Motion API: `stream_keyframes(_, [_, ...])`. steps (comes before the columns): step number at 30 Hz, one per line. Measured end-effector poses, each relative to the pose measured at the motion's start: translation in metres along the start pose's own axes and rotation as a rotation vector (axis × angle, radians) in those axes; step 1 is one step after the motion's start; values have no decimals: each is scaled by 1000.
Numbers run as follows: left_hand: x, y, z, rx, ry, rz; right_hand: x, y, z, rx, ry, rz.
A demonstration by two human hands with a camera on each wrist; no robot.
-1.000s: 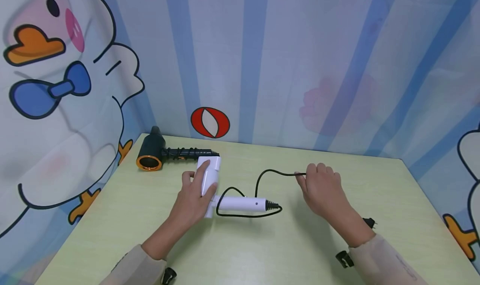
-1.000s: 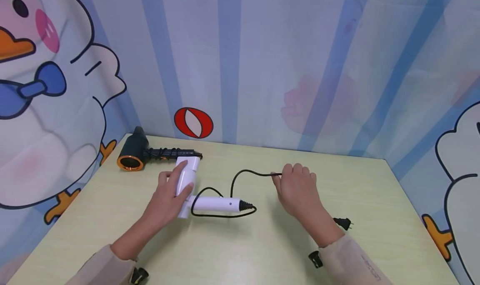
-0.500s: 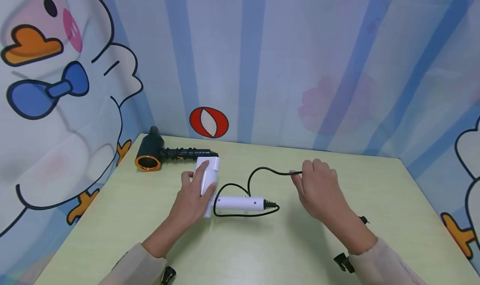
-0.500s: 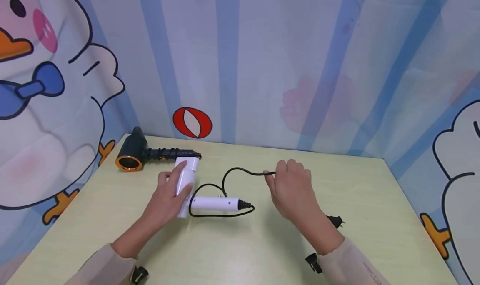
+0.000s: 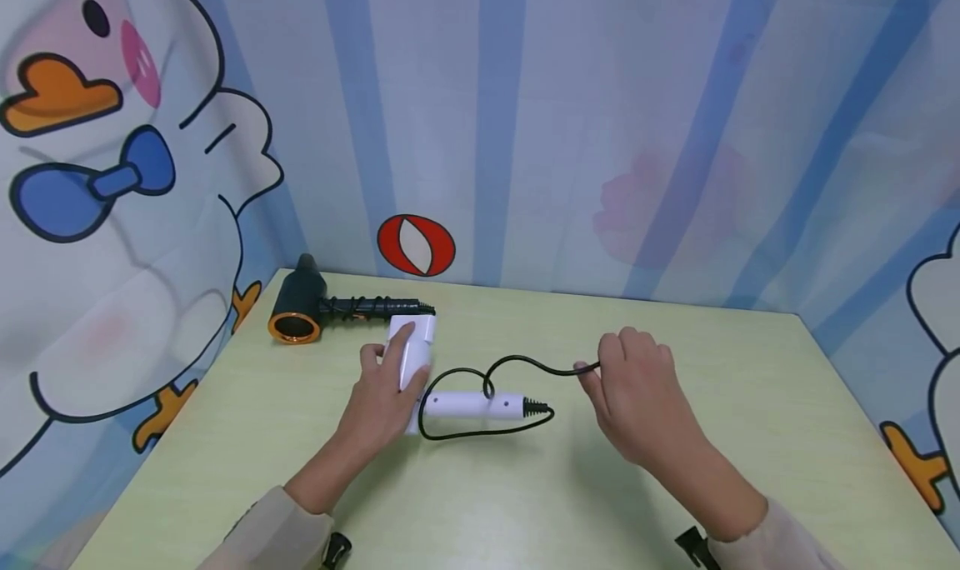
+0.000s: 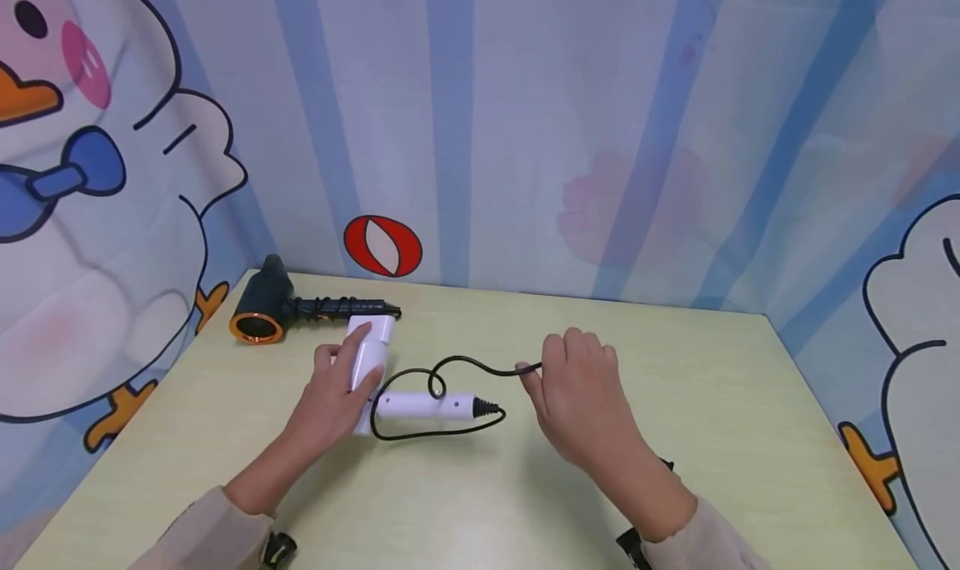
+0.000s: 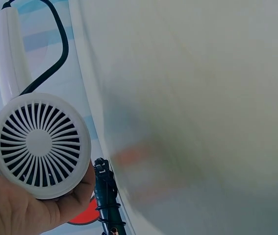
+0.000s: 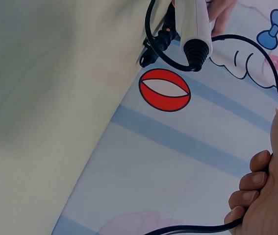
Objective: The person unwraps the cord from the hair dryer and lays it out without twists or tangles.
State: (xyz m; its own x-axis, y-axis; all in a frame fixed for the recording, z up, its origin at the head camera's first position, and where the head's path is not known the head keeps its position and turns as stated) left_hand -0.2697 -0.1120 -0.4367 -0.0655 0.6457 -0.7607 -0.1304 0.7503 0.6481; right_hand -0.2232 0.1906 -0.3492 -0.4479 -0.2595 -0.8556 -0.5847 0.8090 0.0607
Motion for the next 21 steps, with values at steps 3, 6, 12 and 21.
stream_keyframes(3, [0, -1, -2, -6, 3, -3, 0, -3, 4, -31, 17, -7])
stream_keyframes(6, [1, -1, -4, -10, 5, -3, -1, -6, 9, -53, 25, -24])
stream_keyframes(12, [-1, -4, -7, -10, 9, -3, -4, -12, 18, -81, 28, -52])
stream_keyframes(21, [-5, -7, -9, -28, 20, -10, 8, -22, 37, -127, -57, -46])
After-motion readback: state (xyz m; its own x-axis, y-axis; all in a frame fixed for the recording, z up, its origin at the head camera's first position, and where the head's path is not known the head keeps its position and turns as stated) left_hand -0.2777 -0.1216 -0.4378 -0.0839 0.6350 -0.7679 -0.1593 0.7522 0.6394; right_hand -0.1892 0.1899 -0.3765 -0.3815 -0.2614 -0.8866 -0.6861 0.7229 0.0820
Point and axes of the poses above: each hand's wrist, its own z-axis away from the middle knuckle, its own x-axis out of the palm, y = z × x, the point moved 6 cm from there along -z, towards the middle knuckle, and after that the axes turned 11 degrees about -x, right-handed, at the moved point
